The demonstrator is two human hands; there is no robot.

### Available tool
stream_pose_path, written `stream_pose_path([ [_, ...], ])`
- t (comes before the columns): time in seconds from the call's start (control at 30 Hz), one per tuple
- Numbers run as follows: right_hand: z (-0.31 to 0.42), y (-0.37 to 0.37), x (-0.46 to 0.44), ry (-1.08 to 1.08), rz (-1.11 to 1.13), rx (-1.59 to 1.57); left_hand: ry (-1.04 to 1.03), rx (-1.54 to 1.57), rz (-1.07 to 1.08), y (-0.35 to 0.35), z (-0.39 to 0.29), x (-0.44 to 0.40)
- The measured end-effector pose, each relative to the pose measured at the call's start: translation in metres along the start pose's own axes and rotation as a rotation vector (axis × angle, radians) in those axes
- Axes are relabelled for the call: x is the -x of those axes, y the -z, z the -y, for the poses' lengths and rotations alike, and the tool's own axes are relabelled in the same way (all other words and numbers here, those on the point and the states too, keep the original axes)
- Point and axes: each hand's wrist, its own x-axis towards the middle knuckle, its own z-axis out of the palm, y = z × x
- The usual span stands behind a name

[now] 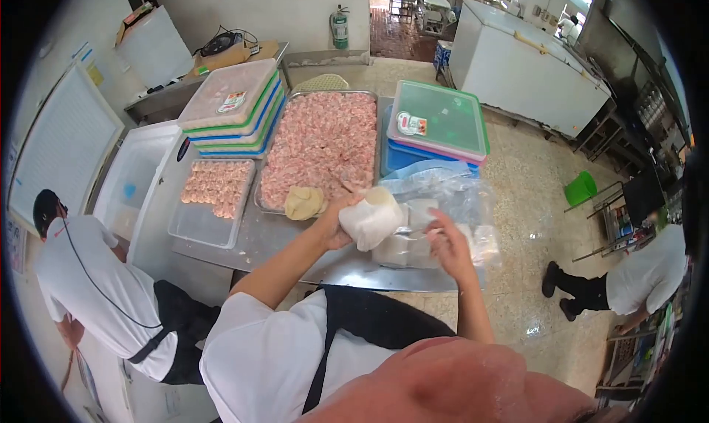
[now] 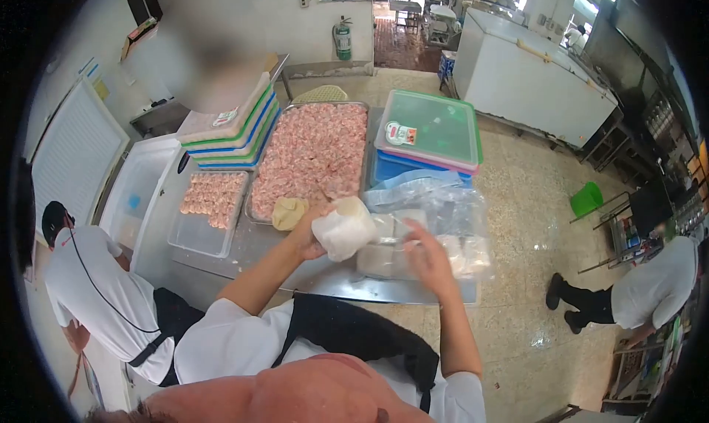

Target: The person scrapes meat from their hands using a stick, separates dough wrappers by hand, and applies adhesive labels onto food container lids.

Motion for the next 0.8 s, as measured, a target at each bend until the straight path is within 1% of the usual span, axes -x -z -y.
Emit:
stream_pose_path([
  [0.07, 0.035, -0.041, -0.011, 0.168, 0.192, 0.1, 0.094, -0.052, -0.065, 0.021, 0.004, 0.023],
  [0.13, 0.065, -0.076, -0.023, 0.187, 0.275, 0.216, 0.169, -0.068, -0.131, 0.03, 0.002, 0.044],
  [0.23, 0.061, -0.116, -0.036, 0.328, 0.296, 0.262, 0.174, -0.054, -0.101, 0.049, -0.012, 0.075],
  [0.27, 0.064, -0.129, -0.037, 0.3, 0.318, 0.272, 0.169, -0.028, -0.094, 0.057, -0.016, 0.086],
  [0.33, 0.076, -0.155, -0.039, 0.238, 0.372, 0.286, 0.095, -0.105, -0.195, 0.08, -0.017, 0.102],
  [0.37, 0.075, -0.169, -0.042, 0.157, 0.422, 0.371, 0.062, -0.143, -0.247, 0.096, -0.015, 0.109],
  [0.43, 0.044, -0.202, -0.04, -0.02, 0.519, 0.529, -0.067, -0.849, -0.323, 0.152, -0.009, 0.116],
  [0.47, -0.003, -0.22, -0.036, 0.022, 0.535, 0.657, -0.139, -1.211, -0.336, 0.179, -0.007, 0.117],
  [0.5, -0.02, -0.226, -0.032, 0.01, 0.476, 0.566, -0.119, -0.857, -0.226, 0.193, 0.004, 0.121],
  [0.53, -0.017, -0.234, -0.032, -0.006, 0.422, 0.474, -0.244, -0.986, -0.219, 0.199, 0.011, 0.123],
  [0.57, -0.014, -0.236, -0.031, -0.058, 0.454, 0.546, -0.37, -1.103, -0.214, 0.204, 0.022, 0.126],
  [0.6, 0.006, -0.236, -0.033, -0.115, 0.487, 0.617, -0.495, -1.216, -0.205, 0.205, 0.034, 0.131],
  [0.63, 0.012, -0.24, -0.034, -0.109, 0.48, 0.579, -0.417, -1.108, -0.266, 0.204, 0.033, 0.132],
  [0.73, 0.025, -0.251, -0.032, -0.037, 0.421, 0.534, -0.194, -1.068, -0.219, 0.194, 0.01, 0.123],
  [0.77, 0.034, -0.252, -0.031, -0.042, 0.407, 0.52, -0.173, -0.99, -0.187, 0.188, 0.002, 0.127],
  [0.8, 0.035, -0.253, -0.027, 0.008, 0.359, 0.497, -0.269, -1.091, -0.185, 0.177, -0.005, 0.136],
])
